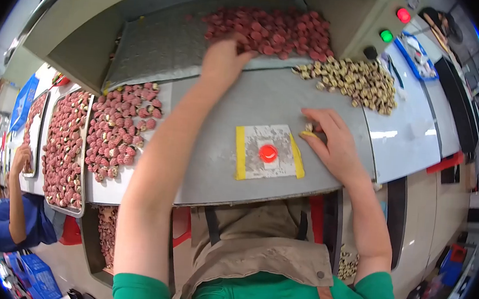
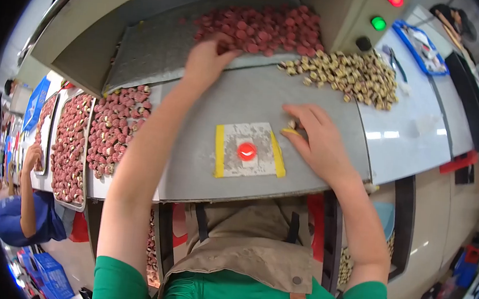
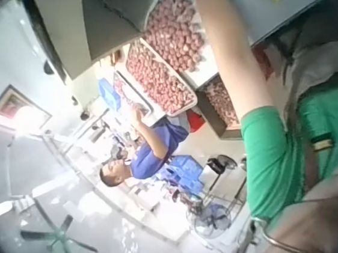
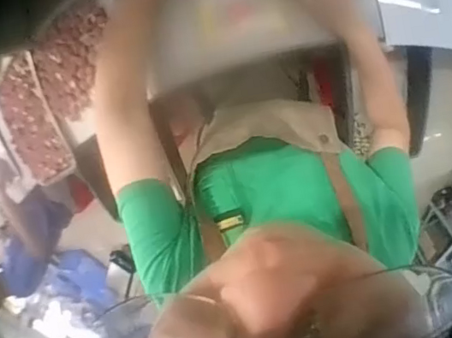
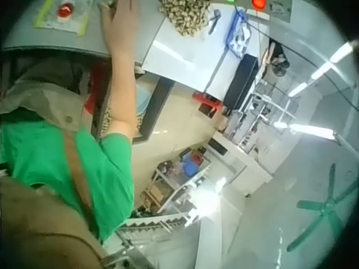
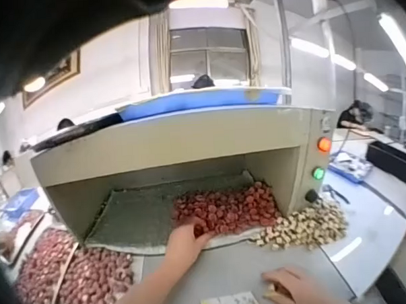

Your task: The person assembles miniature figurine pieces by picking up components, applying adhesive from a container, and joining the parts together by hand.

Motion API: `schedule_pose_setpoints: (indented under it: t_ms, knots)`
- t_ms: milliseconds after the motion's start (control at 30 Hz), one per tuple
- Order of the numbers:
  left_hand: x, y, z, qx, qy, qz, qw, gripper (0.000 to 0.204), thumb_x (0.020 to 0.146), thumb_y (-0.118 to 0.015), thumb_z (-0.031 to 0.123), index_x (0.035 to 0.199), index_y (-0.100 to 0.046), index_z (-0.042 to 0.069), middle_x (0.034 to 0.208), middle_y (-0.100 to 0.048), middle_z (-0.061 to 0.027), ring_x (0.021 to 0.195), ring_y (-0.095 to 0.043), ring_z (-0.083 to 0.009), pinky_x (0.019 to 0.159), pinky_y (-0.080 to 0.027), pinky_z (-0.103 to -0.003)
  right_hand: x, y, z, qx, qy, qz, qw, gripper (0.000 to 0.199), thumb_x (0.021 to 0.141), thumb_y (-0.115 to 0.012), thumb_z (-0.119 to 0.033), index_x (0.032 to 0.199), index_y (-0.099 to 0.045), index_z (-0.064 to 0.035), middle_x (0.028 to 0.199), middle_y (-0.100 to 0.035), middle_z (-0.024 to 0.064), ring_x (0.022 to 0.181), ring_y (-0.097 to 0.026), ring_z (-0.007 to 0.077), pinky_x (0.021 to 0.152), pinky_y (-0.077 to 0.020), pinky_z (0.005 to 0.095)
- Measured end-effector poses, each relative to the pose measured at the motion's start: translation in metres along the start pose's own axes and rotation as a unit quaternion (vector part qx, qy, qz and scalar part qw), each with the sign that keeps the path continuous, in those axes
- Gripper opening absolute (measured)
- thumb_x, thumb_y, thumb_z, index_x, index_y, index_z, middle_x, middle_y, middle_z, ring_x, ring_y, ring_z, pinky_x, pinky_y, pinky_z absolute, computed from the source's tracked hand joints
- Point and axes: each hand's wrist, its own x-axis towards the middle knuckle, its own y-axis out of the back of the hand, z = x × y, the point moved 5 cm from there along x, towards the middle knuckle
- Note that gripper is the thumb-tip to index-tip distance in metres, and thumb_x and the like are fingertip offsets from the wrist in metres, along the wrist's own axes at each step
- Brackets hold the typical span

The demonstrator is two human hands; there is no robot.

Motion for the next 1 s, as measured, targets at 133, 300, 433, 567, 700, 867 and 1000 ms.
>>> schedule_pose_setpoints:
  t_ms: [133, 300, 433, 567, 700, 867, 1000]
  knots:
    - [-0.03, 0.035, 0.005, -0.054, 0.002, 0.018, 0.998, 0.022, 0.083, -0.067, 0.015, 0.101, -0.063, 0.002, 0.09, -0.067, -0.0101, 0.081, -0.064, -0.0193, 0.073, -0.05, -0.031, -0.006, 0.014, 0.011, 0.051, -0.014, -0.007, 0.999, 0.037, 0.082, -0.065, -0.004, 0.119, -0.056, -0.0061, 0.106, -0.057, 0.0086, 0.09, -0.058, 0.0196, 0.08, -0.0502, 0.0298]
    - [-0.102, 0.058, 0.037, -0.294, 0.151, -0.028, 0.943, 0.03, 0.093, -0.058, 0.012, 0.12, -0.056, -0.001, 0.109, -0.062, -0.0049, 0.097, -0.059, -0.0133, 0.086, -0.047, -0.026, -0.009, 0.016, 0.026, 0.058, -0.032, -0.009, 0.998, 0.031, 0.084, -0.063, -0.006, 0.114, -0.058, -0.005, 0.105, -0.058, 0.0087, 0.091, -0.06, 0.0214, 0.079, -0.05, 0.031]
    - [-0.166, 0.054, 0.056, -0.538, 0.318, -0.055, 0.779, 0.032, 0.093, -0.058, 0.009, 0.124, -0.054, 0.001, 0.105, -0.059, -0.0022, 0.103, -0.057, -0.0111, 0.091, -0.046, -0.024, -0.003, 0.011, 0.013, -0.061, 0.074, -0.013, 0.995, 0.02, 0.086, -0.06, -0.006, 0.107, -0.06, -0.0039, 0.1, -0.059, 0.01, 0.09, -0.059, 0.0275, 0.076, -0.0482, 0.0339]
    - [-0.197, 0.043, 0.066, -0.651, 0.316, -0.067, 0.687, 0.033, 0.094, -0.058, 0.011, 0.124, -0.053, 0.0, 0.109, -0.058, -0.0021, 0.095, -0.061, -0.0123, 0.086, -0.05, -0.025, -0.005, 0.005, 0.0, -0.12, 0.054, -0.013, 0.991, 0.016, 0.086, -0.059, -0.005, 0.102, -0.059, -0.0036, 0.097, -0.058, 0.0102, 0.089, -0.057, 0.0293, 0.076, -0.0473, 0.0352]
    - [-0.204, 0.036, 0.077, -0.669, 0.361, -0.047, 0.648, 0.035, 0.095, -0.055, 0.011, 0.127, -0.049, -0.003, 0.115, -0.058, -0.0112, 0.087, -0.061, -0.0105, 0.079, -0.053, -0.023, -0.003, -0.005, -0.022, -0.136, 0.069, -0.023, 0.988, 0.017, 0.085, -0.059, -0.004, 0.102, -0.059, -0.0038, 0.095, -0.058, 0.0104, 0.089, -0.057, 0.0298, 0.076, -0.0469, 0.0361]
    - [-0.209, 0.033, 0.072, -0.701, 0.348, -0.034, 0.622, 0.038, 0.097, -0.052, 0.014, 0.131, -0.045, -0.002, 0.117, -0.058, -0.0129, 0.09, -0.06, -0.0107, 0.083, -0.052, -0.024, -0.01, -0.03, -0.061, -0.046, 0.161, -0.035, 0.985, 0.021, 0.077, -0.065, -0.001, 0.097, -0.061, -0.0043, 0.092, -0.057, 0.009, 0.088, -0.057, 0.0295, 0.075, -0.0472, 0.0384]
    - [-0.212, 0.034, 0.071, -0.708, 0.335, -0.044, 0.62, 0.037, 0.098, -0.05, 0.016, 0.131, -0.045, -0.002, 0.117, -0.058, -0.0126, 0.092, -0.059, -0.0106, 0.084, -0.051, -0.026, -0.008, -0.041, -0.057, -0.086, 0.177, -0.032, 0.98, 0.026, 0.071, -0.068, 0.001, 0.095, -0.062, -0.0049, 0.09, -0.057, 0.0074, 0.086, -0.057, 0.028, 0.074, -0.0479, 0.0378]
